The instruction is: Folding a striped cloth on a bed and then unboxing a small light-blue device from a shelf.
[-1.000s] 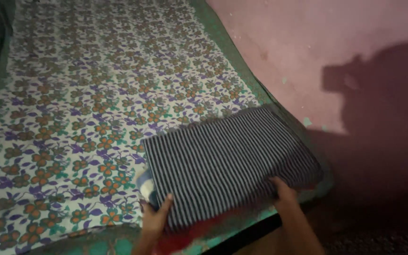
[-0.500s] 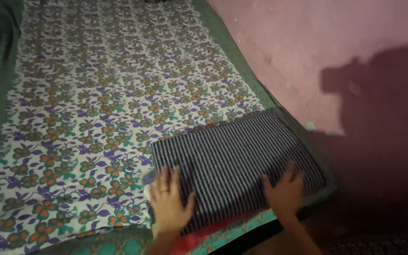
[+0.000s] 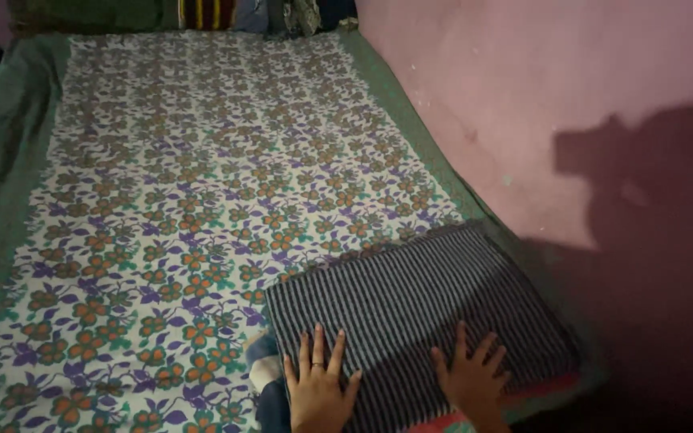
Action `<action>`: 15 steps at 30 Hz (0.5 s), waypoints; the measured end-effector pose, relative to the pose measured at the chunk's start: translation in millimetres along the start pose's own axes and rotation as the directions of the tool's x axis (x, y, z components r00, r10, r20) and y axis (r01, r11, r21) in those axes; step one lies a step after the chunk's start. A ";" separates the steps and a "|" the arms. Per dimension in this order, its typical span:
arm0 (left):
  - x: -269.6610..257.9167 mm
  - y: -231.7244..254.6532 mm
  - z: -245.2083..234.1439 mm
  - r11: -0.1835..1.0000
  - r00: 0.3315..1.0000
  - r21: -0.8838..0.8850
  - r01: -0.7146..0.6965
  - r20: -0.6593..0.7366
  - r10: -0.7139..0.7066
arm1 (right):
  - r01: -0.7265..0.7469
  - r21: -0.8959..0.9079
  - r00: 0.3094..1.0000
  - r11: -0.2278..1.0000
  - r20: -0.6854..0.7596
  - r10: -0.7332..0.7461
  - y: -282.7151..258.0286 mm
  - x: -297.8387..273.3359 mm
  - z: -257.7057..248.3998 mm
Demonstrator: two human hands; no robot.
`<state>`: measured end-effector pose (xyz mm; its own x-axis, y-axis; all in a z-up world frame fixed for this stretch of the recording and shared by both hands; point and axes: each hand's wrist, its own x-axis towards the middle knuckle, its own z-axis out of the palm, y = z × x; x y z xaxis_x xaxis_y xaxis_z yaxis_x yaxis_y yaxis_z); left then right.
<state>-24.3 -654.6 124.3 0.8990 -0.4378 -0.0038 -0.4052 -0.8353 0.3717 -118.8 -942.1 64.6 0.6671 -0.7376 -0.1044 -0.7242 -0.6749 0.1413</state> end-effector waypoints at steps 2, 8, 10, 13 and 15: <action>5.3 2.1 -20.9 0.999 0.990 -0.009 0.046 0.134 -0.045 | -0.026 -0.066 0.998 0.998 -0.066 0.021 -0.3 -8.4 2.3; 20.3 -6.5 -71.0 0.987 0.865 -0.006 0.158 0.483 -0.135 | -0.062 -0.037 0.976 0.997 0.209 0.068 -12.8 -5.2 5.9; 20.6 -9.9 -100.0 0.975 0.875 -0.033 0.220 0.449 -0.182 | 0.045 0.046 0.932 0.998 0.358 -0.059 -23.5 -6.2 -39.5; 4.9 -21.1 -174.7 0.977 0.966 0.145 0.156 0.185 -0.182 | 0.256 0.079 0.957 0.964 0.124 -0.264 -61.6 -51.9 -161.4; -7.6 -32.0 -233.1 0.987 0.988 0.108 0.118 0.084 -0.128 | 0.300 0.168 0.954 0.939 -0.044 -0.297 -92.9 -92.4 -250.6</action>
<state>20.5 -547.0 328.9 0.9262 -0.3541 -0.1295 -0.3115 -0.9122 0.2661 -69.4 -806.6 307.8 0.8593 -0.5021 -0.0978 -0.5089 -0.8584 -0.0642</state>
